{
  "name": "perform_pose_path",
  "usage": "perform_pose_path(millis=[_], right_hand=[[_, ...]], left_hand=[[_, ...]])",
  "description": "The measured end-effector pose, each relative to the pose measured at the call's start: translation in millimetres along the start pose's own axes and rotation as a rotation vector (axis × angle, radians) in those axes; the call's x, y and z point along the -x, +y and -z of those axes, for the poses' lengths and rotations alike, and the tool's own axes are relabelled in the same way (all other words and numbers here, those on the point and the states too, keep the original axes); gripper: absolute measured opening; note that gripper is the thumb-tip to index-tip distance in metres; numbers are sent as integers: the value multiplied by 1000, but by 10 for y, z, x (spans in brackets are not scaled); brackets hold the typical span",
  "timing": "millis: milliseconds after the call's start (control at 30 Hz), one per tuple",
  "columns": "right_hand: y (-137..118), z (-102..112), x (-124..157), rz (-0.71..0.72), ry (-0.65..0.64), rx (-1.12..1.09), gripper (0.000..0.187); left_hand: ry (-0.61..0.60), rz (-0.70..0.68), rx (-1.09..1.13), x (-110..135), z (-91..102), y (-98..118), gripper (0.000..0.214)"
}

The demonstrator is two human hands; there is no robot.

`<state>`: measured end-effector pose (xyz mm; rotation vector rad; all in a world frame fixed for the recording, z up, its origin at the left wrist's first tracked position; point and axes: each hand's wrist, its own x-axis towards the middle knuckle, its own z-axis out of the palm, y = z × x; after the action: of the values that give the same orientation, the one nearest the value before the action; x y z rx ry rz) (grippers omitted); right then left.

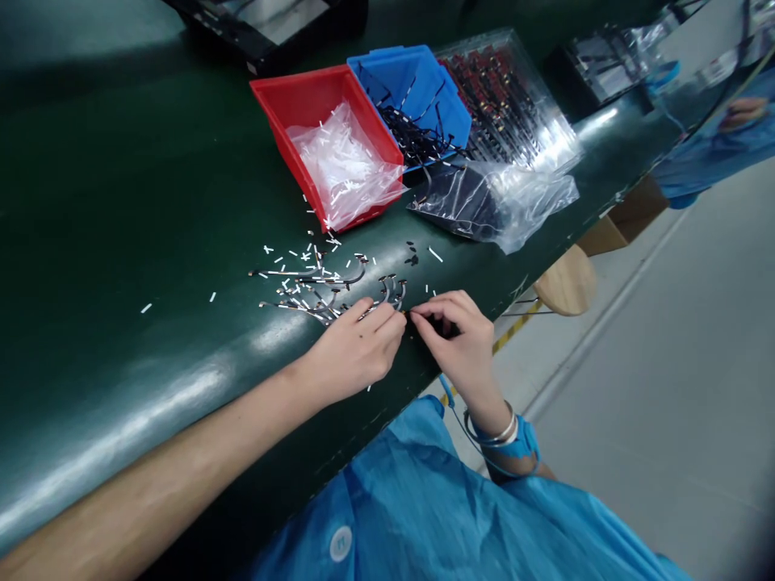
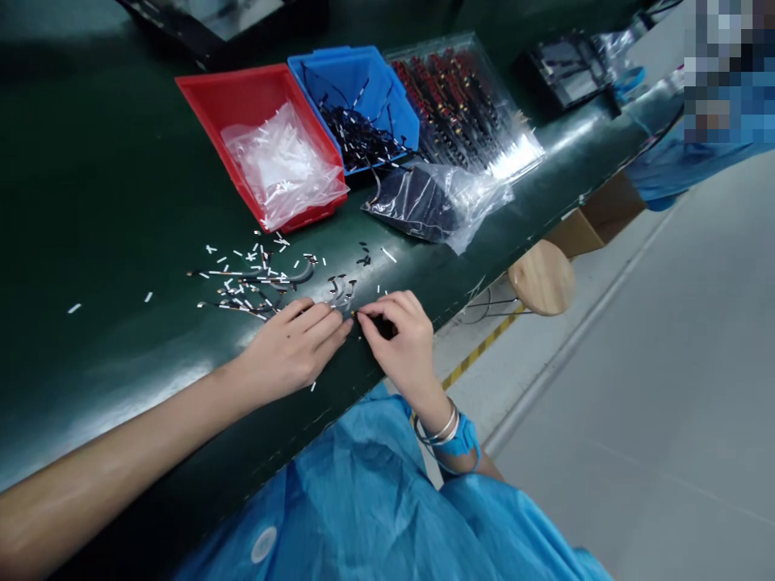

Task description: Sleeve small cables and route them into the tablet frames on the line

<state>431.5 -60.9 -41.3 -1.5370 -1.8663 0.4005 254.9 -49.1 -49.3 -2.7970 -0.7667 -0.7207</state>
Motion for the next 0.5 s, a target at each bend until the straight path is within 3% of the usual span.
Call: perform_pose_path(millis=[200,500], right_hand=[[-42,-99,86,12,50,76,11],[-21,-82,215,307,94,286,19]], left_hand=[[-1,19,0,4,-12,-4,23],[-35,47,28,20,-31,-8,25]])
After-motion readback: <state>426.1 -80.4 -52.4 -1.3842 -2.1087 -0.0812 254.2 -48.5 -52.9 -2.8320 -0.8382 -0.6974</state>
